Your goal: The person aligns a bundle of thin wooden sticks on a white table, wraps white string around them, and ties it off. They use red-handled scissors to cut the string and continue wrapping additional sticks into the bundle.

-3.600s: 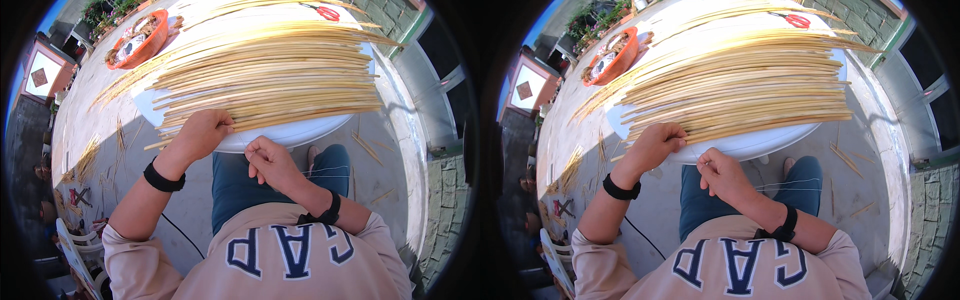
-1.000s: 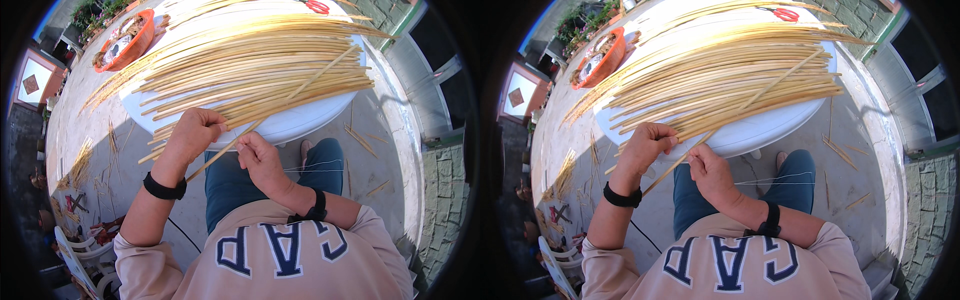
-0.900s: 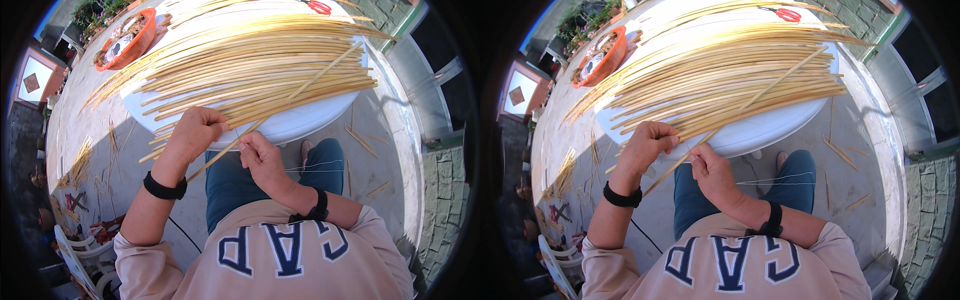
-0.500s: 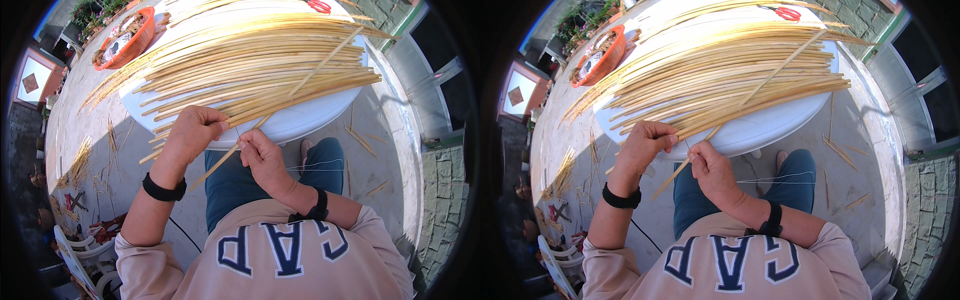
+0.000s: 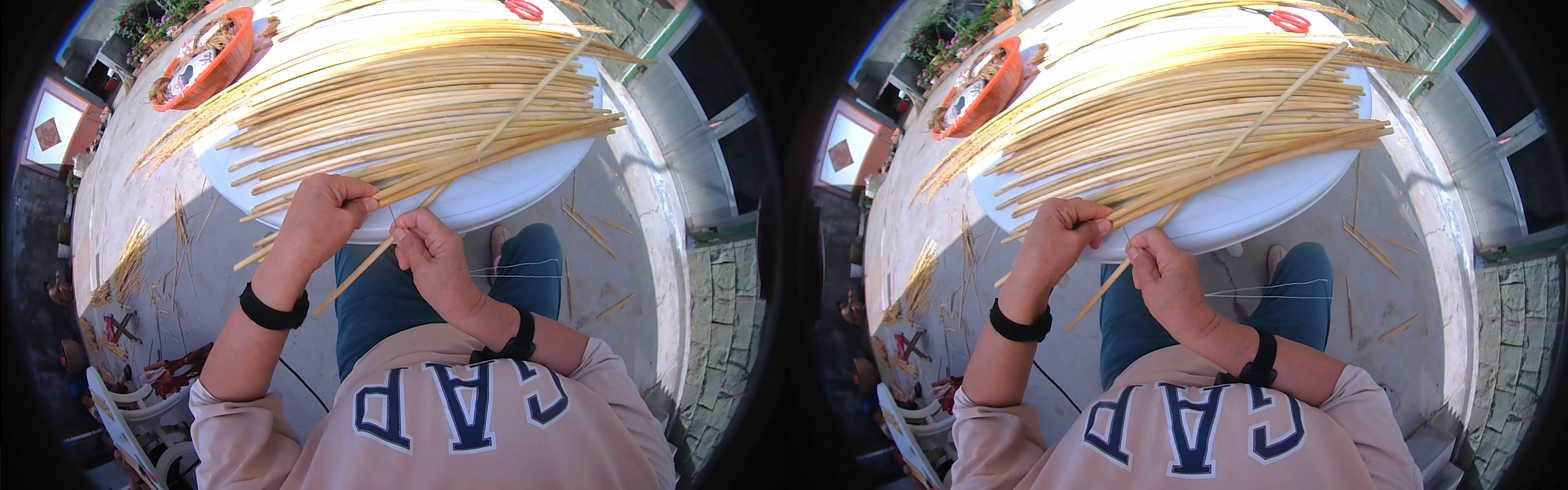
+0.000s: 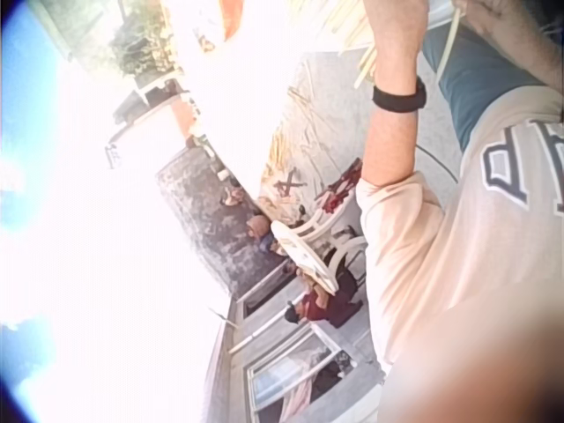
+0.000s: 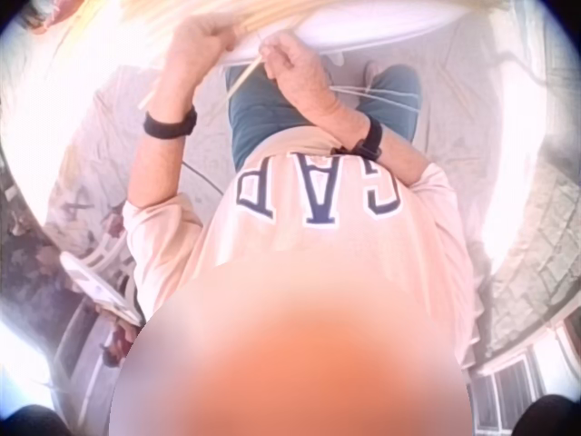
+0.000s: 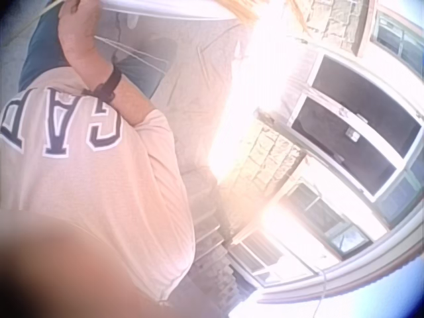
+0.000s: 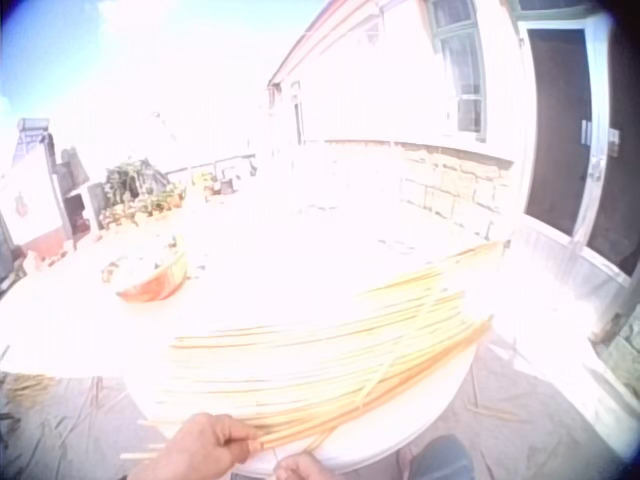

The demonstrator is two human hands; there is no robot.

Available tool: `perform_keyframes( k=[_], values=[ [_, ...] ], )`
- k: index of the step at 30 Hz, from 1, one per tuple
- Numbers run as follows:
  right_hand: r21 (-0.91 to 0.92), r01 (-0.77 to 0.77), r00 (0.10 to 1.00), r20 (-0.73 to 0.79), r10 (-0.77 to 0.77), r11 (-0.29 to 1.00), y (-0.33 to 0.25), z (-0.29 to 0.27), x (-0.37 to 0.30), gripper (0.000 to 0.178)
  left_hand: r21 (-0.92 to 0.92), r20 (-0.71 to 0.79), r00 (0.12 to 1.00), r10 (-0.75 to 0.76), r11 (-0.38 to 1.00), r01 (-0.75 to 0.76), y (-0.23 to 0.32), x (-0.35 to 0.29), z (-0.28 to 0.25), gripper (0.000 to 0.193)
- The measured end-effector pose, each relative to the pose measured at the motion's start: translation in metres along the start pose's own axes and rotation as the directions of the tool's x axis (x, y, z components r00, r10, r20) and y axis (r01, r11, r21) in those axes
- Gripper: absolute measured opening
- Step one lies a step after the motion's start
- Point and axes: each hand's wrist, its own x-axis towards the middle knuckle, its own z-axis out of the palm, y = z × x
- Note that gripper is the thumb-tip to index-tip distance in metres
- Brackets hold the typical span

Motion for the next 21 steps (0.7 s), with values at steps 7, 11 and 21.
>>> perform_keyframes(
  k=[7,11,21],
  values=[
    [0.077,-0.025,1.0,-0.007,0.026,0.997,0.002,0.002,0.0,0.005,0.037,-0.024,0.996,0.091,0.995,-0.09,-0.007,-0.001,0.001,0.016],
    [0.104,-0.039,0.999,-0.014,0.041,0.994,0.003,0.003,0.002,0.005,0.063,-0.031,0.988,0.152,0.987,-0.15,-0.008,-0.001,0.002,0.012],
    [-0.039,-0.047,0.996,0.073,0.05,0.998,-0.005,-0.011,0.005,0.007,-0.02,0.113,0.993,0.017,1.0,-0.015,-0.004,0.004,-0.006,0.013]
  ],
)
